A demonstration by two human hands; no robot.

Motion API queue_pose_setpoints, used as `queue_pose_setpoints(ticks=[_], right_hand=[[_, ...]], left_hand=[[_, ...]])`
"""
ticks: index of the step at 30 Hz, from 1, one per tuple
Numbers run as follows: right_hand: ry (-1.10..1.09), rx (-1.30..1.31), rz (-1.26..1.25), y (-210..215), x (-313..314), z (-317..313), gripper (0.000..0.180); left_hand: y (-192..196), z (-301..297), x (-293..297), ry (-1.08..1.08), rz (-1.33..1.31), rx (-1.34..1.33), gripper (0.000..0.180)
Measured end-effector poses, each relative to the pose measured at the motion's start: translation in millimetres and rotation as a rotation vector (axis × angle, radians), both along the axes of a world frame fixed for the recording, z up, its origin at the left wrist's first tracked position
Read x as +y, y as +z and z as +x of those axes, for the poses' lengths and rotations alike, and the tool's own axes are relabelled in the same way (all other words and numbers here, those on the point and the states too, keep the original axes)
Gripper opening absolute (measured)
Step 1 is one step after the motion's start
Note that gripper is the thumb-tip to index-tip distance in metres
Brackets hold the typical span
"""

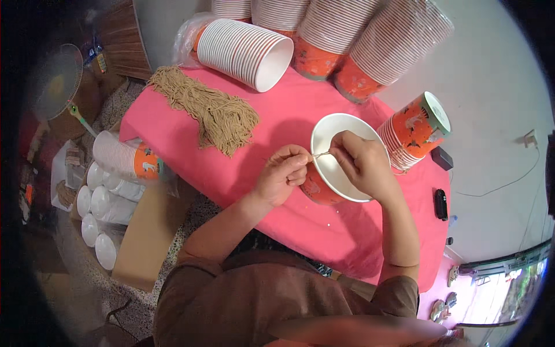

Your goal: Threading string through pre-punched holes in paper cups for assembly or packaging.

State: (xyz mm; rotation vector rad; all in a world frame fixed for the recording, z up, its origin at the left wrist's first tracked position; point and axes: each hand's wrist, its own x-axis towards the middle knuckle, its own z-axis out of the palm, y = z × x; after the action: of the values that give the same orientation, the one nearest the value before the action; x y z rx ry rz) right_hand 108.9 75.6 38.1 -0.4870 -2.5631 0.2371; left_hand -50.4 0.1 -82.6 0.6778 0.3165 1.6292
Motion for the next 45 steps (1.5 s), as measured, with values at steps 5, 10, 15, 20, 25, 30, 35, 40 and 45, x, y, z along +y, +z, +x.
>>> queue_pose_setpoints(ticks=[5, 10, 15, 20, 25, 30, 35, 40, 45], right_hand=[[-0.002, 0.018, 0.042, 0.6, -3.4, 3.2, 0.013], [0.022, 0.014, 0.043, 5.7, -9.5, 2.9, 0.008], [0.036, 0.024, 0.049, 9.6, -15.6, -0.9, 0.008], [0.064, 0.041, 0.062, 14.4, -20.3, -10.0, 0.009], [0.102, 0.003, 0.199, 16.5, -14.5, -10.6, 0.013], [0.102, -0.049, 0.316, 17.5, -19.8, -17.3, 0.013], [0.131, 0.019, 0.298, 18.1, -20.7, -19.7, 0.014], [0.135, 0.068, 0.342, 31.6, -24.5, -24.6, 0.017], [0.12, 0.112, 0.367, 35.9, -19.7, -29.6, 0.016]], left_hand=[[-6.6, -4.6, 1.0, -0.075, 0.054, -0.034, 0.009], [18.7, -9.9, -4.6, 0.422, 0.104, 0.462, 0.012], [51.8, -12.7, -9.2, 0.779, 0.372, 1.08, 0.015], [48.9, -13.7, -8.1, 0.871, 0.415, 1.169, 0.016], [48.0, -20.1, -10.2, 1.074, 0.409, 1.24, 0.018], [27.0, -10.6, -2.5, 0.984, 0.397, 1.001, 0.014], [16.8, -3.1, 3.1, 1.002, 0.369, 0.909, 0.015], [7.6, 2.0, 6.7, 1.037, 0.277, 0.873, 0.013], [-10.6, 11.5, 12.8, 0.856, 0.054, 0.588, 0.007]])
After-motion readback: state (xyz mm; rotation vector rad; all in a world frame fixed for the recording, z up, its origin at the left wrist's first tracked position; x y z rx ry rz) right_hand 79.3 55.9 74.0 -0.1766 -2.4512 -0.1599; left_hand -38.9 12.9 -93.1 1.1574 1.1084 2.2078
